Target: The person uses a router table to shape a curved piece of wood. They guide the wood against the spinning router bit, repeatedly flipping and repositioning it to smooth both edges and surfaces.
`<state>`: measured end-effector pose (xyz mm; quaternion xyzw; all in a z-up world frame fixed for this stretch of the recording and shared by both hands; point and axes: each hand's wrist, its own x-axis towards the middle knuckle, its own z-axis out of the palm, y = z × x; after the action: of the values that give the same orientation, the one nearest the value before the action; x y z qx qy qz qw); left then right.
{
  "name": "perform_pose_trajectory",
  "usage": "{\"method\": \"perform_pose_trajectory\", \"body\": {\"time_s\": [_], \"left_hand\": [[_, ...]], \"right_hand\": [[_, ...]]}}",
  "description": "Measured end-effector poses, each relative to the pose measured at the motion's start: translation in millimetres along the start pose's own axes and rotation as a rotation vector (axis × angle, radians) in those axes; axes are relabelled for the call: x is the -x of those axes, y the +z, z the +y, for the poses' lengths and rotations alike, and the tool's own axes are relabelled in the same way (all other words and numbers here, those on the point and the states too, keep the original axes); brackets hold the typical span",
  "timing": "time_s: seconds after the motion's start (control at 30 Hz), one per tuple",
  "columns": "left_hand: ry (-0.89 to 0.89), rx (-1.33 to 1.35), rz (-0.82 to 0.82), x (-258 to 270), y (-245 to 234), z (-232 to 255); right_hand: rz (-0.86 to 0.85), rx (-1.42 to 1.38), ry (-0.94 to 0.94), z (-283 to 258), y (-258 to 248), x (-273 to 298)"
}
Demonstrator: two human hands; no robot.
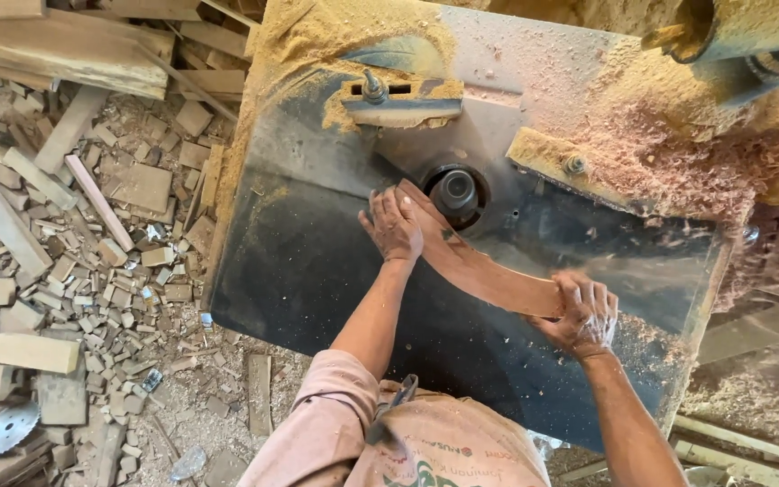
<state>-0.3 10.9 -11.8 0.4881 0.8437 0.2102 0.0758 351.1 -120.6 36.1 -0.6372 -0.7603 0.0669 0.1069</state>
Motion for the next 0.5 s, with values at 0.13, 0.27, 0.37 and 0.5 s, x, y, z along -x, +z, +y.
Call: {"method": "perform_pose_trajectory", "body": {"time_s": [0.13, 0.27, 0.37, 0.5], "left_hand": [[0.002, -0.007, -0.001, -5, -1, 0], [-0.002, -0.019, -0.037, -12, -1, -2], [-0.015, -0.011, -0.082, -16, -5, -2], [-0.014, -0.015, -0.113, -17, -17, 2]], "right_hand": [[-0.002, 0.008, 0.009, -8, -4, -7], [0.014, 0.003, -0.008, -12, -5, -13], [0.023, 0.003, -0.006, -16, -7, -17], [0.013, -0.054, -0.007, -14, -6, -16]]}}
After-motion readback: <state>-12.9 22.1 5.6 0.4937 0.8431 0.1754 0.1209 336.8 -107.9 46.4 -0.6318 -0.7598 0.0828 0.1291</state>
